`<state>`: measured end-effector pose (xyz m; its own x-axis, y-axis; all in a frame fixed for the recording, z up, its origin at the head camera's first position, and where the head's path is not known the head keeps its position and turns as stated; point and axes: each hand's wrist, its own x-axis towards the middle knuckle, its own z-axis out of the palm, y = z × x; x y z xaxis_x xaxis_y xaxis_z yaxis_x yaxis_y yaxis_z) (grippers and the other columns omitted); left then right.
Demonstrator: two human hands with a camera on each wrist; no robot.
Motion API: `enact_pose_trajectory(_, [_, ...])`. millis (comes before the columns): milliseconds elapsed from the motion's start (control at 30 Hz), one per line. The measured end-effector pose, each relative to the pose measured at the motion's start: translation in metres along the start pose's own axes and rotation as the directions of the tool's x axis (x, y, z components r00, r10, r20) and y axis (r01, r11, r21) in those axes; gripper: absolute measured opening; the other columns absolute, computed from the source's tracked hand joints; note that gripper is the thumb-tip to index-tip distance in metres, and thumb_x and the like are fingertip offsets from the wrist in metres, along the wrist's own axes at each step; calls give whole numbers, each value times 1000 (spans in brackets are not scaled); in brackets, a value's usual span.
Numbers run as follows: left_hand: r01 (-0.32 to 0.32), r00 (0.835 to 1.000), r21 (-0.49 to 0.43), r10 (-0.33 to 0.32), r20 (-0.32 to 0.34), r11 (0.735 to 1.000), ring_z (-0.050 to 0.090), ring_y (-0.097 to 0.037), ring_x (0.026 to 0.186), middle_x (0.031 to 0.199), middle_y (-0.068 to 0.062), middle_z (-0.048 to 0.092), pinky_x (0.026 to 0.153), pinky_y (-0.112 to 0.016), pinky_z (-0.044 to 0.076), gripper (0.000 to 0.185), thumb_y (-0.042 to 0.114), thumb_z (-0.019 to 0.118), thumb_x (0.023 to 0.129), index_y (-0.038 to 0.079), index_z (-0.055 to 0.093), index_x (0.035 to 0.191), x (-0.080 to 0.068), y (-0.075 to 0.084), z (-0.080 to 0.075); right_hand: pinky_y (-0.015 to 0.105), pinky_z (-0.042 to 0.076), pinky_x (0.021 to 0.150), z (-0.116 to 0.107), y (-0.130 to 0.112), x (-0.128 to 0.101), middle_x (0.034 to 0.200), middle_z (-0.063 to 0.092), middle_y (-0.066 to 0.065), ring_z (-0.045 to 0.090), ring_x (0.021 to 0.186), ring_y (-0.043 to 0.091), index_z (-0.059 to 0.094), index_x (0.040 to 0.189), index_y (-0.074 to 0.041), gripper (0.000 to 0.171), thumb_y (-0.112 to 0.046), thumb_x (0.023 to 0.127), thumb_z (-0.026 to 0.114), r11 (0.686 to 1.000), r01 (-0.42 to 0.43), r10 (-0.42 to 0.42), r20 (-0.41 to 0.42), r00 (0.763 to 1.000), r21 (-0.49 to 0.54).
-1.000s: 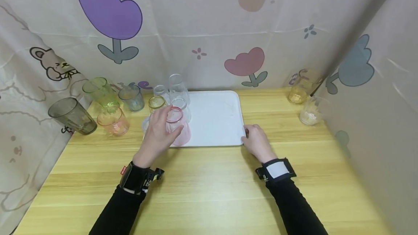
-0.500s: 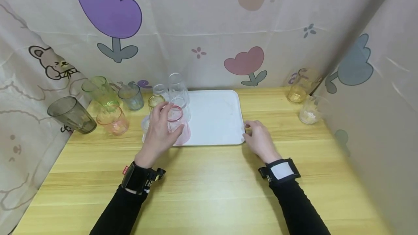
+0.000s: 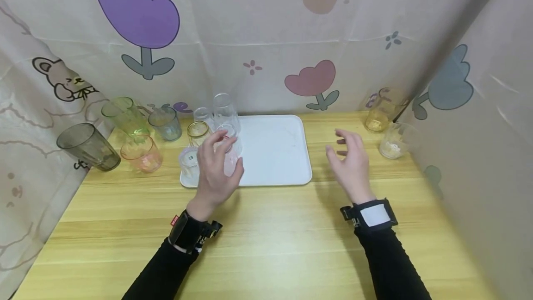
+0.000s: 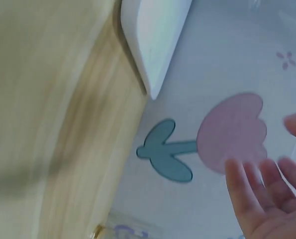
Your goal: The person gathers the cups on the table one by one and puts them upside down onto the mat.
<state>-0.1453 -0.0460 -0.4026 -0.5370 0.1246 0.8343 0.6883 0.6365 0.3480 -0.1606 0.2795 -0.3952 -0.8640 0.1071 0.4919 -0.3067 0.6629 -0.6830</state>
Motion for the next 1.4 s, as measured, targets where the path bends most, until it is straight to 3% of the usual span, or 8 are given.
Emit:
enact_pose_trajectory(267, [-138, 977, -20, 140, 159, 990, 64, -30, 103, 123, -16, 64, 89, -39, 55, 39, 5, 73, 84, 0, 65, 122, -8, 8, 24, 24, 44, 108, -22, 17, 13, 145, 49, 12, 50, 130, 25, 48, 150, -5, 59, -14, 97, 71, 995, -91, 97, -210, 973, 38])
enact_pose_trajectory(433, [-132, 940, -7, 128, 316, 991, 67, -27, 98, 118, -11, 66, 80, -35, 59, 34, 7, 72, 87, 3, 68, 120, -16, 11, 33, 26, 41, 110, -35, 32, 16, 148, 45, 5, 45, 131, 19, 45, 153, -9, 64, -18, 96, 72, 986, -162, 169, -287, 943, 45])
enact_pose_trajectory(567, [-84, 878, 44, 53, 475, 995, 68, -23, 97, 116, -6, 68, 79, -33, 59, 32, 9, 72, 91, 8, 69, 123, -20, 11, 40, 27, 34, 115, -45, 46, 17, 153, 39, 4, 38, 137, 15, 40, 156, -12, 68, -24, 96, 70, 968, -247, 249, -326, 912, 48])
enact_pose_trajectory(833, [-56, 694, 190, -98, 713, 980, 67, -20, 98, 116, -1, 69, 74, -33, 58, 27, 16, 68, 98, 15, 74, 124, -22, 12, 48, 22, 10, 124, -62, 71, 22, 168, 18, 3, 17, 154, 13, 21, 164, -18, 85, -35, 96, 69, 876, -461, 481, -312, 819, 141])
enact_pose_trajectory(933, [-57, 641, 210, -125, 757, 976, 66, -20, 96, 113, -1, 69, 71, -31, 57, 24, 14, 66, 97, 16, 76, 120, -24, 11, 50, 21, 5, 124, -66, 77, 24, 171, 8, 0, 8, 156, 10, 9, 166, -21, 93, -37, 96, 69, 823, -533, 567, -264, 780, 196])
enact_pose_trajectory(1100, [-31, 599, 208, -149, 787, 978, 65, -18, 95, 110, 1, 68, 69, -29, 57, 21, 11, 63, 101, 18, 79, 112, -24, 9, 52, 20, 2, 124, -73, 84, 30, 173, 0, -5, 1, 156, 6, -3, 166, -26, 102, -34, 95, 70, 742, -605, 664, -185, 725, 290])
enact_pose_trajectory(1233, [-13, 579, 205, -159, 800, 979, 65, -19, 96, 110, 0, 68, 68, -31, 59, 24, 10, 59, 104, 19, 80, 110, -21, 10, 52, 17, 2, 123, -78, 92, 36, 173, -6, -5, -3, 154, 3, -7, 166, -28, 110, -26, 93, 76, 684, -616, 705, -136, 696, 391])
enact_pose_trajectory(1400, [-7, 564, 213, -173, 808, 977, 66, -19, 98, 110, 0, 67, 70, -33, 60, 26, 7, 59, 103, 18, 80, 111, -20, 12, 51, 20, 10, 124, -81, 105, 42, 173, -10, -7, -5, 155, 4, -15, 164, -31, 120, -26, 91, 79, 629, -658, 742, -67, 667, 415])
